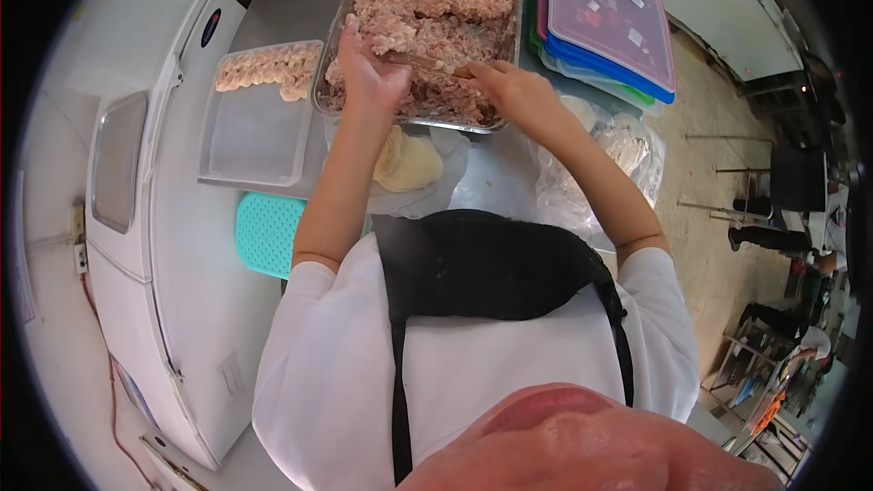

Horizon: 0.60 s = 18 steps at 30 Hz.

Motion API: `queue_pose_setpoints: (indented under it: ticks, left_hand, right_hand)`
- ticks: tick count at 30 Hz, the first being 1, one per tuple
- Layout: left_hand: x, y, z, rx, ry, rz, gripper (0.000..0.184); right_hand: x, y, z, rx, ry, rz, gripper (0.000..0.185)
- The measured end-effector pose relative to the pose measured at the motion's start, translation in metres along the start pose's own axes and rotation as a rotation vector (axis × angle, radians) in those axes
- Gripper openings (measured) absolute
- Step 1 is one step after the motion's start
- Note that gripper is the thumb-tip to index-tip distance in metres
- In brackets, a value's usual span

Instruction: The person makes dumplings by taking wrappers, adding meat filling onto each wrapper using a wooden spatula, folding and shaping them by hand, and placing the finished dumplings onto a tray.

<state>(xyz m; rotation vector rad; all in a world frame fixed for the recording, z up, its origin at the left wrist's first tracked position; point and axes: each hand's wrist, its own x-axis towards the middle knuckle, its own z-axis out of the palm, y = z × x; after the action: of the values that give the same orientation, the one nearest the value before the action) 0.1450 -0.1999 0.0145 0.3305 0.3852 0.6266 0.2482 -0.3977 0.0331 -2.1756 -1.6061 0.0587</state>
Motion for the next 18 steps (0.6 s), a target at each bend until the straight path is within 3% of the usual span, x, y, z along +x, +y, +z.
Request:
queue_pose_setpoints:
  ticks: [2, 5, 6, 8, 11, 14, 17, 18]
  left_hand:
    - [0.004, 0.009, -0.009, -0.124, -0.025, -0.061, 0.056]
    - [0.0, 0.014, -0.014, 0.319, -0.291, 0.004, 0.053]
    - [-0.005, 0.015, -0.011, 0.486, -0.322, 0.05, 0.055]
    - [-0.016, 0.021, 0.004, 0.82, -0.378, 0.143, 0.062]
    - [-0.018, 0.027, 0.015, 1.611, -0.431, 0.832, 0.065]
    - [-0.017, 0.044, 0.019, 1.543, -0.759, 0.456, 0.065]
    - [-0.001, 0.055, 0.006, 1.541, -0.799, 0.054, 0.058]
    - [-0.005, 0.054, 0.004, 1.661, -0.81, 0.183, 0.055]
  right_hand:
    - [0.003, 0.025, -0.001, 0.078, 0.087, -0.095, 0.026]
    - [0.007, 0.046, -0.005, 0.495, 0.114, 0.038, 0.031]
    - [0.007, 0.034, -0.022, 0.526, 0.001, 0.177, 0.034]
    - [0.008, 0.033, -0.028, 0.691, -0.143, 0.232, 0.034]
    - [0.009, 0.032, -0.042, 0.729, -0.266, 0.185, 0.034]
    - [0.004, 0.025, -0.044, 0.665, -0.234, 0.084, 0.036]
    - [0.006, 0.02, -0.03, 0.605, -0.238, 0.02, 0.036]
    - [0.006, 0.026, -0.02, 0.593, -0.233, -0.007, 0.035]
